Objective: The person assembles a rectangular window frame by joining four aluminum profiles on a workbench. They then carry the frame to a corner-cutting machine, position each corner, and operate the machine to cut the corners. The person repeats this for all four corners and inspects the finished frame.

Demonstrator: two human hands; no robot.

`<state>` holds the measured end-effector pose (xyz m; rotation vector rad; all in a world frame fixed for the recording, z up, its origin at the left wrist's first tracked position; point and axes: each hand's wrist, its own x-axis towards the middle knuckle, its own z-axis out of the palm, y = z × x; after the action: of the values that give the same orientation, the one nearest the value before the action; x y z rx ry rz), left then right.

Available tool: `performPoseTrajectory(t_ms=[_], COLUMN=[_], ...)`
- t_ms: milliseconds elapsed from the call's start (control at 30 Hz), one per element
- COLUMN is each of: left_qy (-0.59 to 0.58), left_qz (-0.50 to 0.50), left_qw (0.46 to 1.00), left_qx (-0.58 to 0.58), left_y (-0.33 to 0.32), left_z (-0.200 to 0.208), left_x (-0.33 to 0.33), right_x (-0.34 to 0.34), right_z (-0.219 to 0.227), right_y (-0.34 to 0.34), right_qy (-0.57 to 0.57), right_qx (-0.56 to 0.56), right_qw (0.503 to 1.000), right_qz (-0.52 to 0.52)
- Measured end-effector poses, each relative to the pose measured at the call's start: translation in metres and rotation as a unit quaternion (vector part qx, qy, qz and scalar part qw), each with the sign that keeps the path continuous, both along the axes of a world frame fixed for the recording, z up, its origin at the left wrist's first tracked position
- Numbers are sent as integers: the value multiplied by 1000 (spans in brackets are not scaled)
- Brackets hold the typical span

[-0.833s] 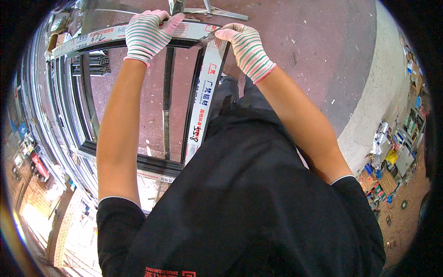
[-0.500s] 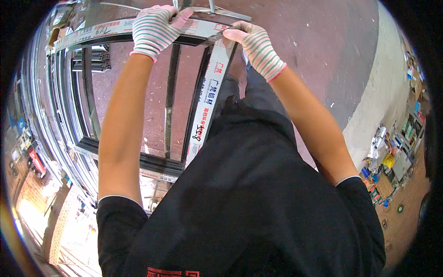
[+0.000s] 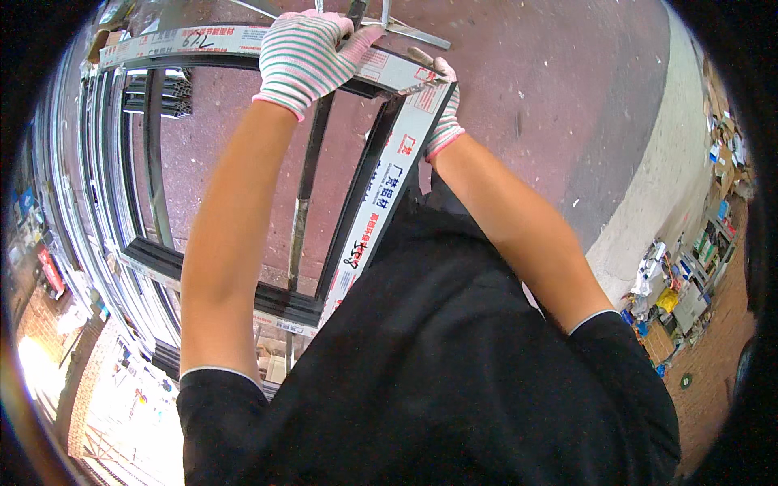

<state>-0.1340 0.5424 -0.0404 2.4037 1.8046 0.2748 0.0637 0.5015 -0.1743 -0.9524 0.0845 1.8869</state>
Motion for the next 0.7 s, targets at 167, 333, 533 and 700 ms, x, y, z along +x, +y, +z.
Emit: performPoseTrajectory(t_ms=[167,333,533,700], left_qy=[-14,-10,-30,-6], left_qz=[-6,6,-11,4], left_qw=[999,999,998,1000], left_qx=[43,38,49,29], left_y=[-4,-5,-3,-6], left_z=[-12,-8,-11,-6], left_x=[2,5,15,16], right_x=[4,2,6,4], right_z=[6,12,6,0], right_y=[-1,0,2,-3], right_qy=[19,61,102,63], right_qx=[-32,-46,-34,-10], right_qw=[998,996,990,990], right_qz=[41,49,94,130])
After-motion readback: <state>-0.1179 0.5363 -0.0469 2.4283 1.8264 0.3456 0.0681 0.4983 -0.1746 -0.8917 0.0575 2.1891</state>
